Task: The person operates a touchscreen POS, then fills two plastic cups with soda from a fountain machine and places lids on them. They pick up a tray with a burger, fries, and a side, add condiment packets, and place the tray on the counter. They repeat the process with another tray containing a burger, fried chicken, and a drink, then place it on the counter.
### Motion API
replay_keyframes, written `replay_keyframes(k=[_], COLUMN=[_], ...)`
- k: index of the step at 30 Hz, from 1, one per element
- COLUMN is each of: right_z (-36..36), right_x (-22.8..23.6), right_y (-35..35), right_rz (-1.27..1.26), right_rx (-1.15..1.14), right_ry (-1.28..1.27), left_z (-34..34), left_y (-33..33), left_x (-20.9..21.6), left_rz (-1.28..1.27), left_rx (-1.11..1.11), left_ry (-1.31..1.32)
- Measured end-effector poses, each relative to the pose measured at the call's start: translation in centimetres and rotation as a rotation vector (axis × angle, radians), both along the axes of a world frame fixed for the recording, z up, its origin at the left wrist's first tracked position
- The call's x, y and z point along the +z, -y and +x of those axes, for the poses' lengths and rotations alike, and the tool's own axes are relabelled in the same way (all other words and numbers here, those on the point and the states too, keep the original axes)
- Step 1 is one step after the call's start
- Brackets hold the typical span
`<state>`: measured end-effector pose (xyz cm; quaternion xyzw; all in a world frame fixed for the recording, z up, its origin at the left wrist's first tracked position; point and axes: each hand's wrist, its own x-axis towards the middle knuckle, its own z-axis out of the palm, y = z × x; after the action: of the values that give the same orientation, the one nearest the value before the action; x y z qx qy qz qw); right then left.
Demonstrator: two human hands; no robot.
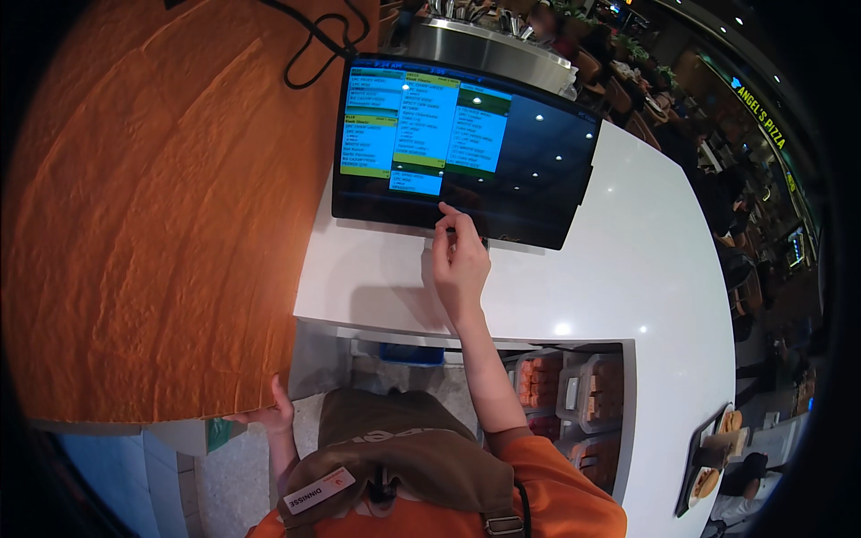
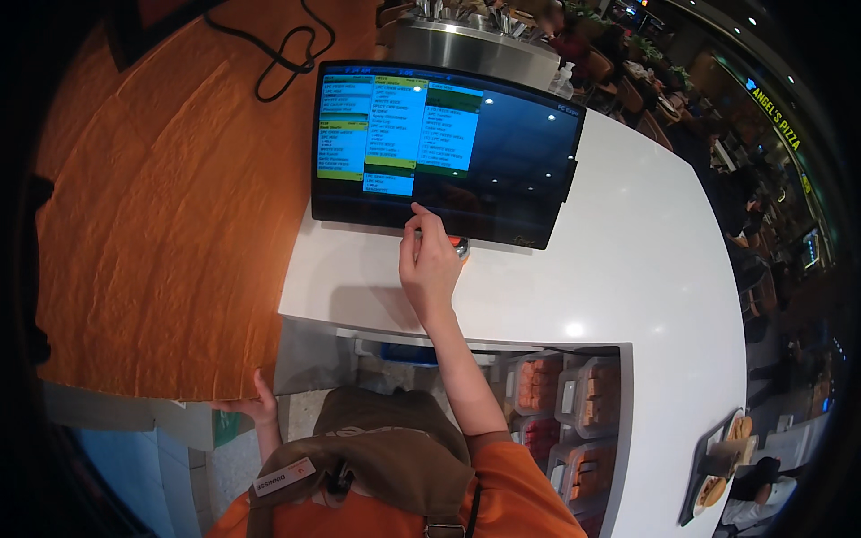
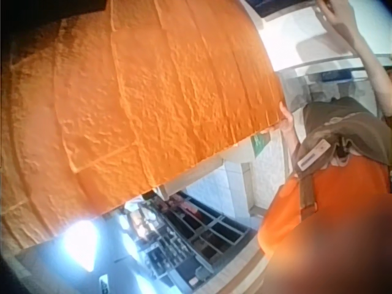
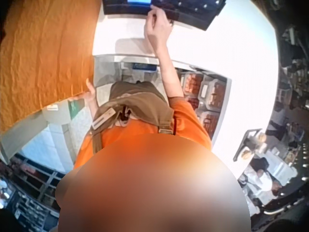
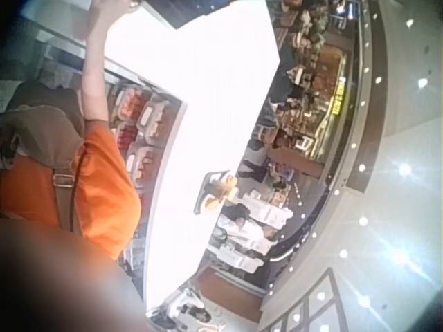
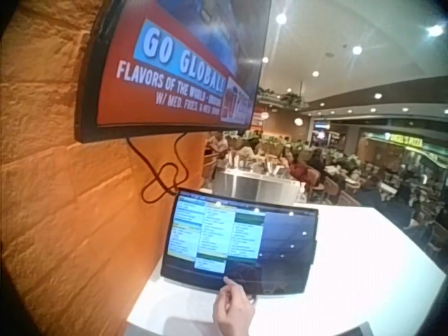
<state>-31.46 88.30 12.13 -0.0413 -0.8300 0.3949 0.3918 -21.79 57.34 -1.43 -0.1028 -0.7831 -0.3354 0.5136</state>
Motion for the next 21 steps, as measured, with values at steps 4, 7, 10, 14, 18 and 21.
replay_keyframes(k=[4,7,10,14,18,21], right_z=[0.2,0.2,0.3,0.2,0.3,0.4], right_x=[0.3,0.3,0.1,0.1,0.5,0.8], right_y=[-0.7,-1.0,-1.1,-1.2,-1.7,-2.2], right_rz=[0.004,0.008,0.011,0.035,-0.02,-0.028], right_rx=[-0.022,-0.033,-0.026,-0.036,-0.023,-0.042], right_ry=[0.047,0.031,0.029,0.0,0.054,0.055], left_z=[-0.1,0.0,0.2,0.4,0.3,0.4], left_y=[-0.1,-0.2,-0.2,-0.2,-0.3,-0.4], left_x=[0.2,0.5,0.7,0.8,0.8,0.9], left_rz=[-0.032,-0.061,-0.115,-0.152,-0.117,-0.157], left_rx=[0.049,0.097,0.154,0.221,0.206,0.255], left_ry=[-0.002,0.0,0.018,0.048,0.039,0.055])
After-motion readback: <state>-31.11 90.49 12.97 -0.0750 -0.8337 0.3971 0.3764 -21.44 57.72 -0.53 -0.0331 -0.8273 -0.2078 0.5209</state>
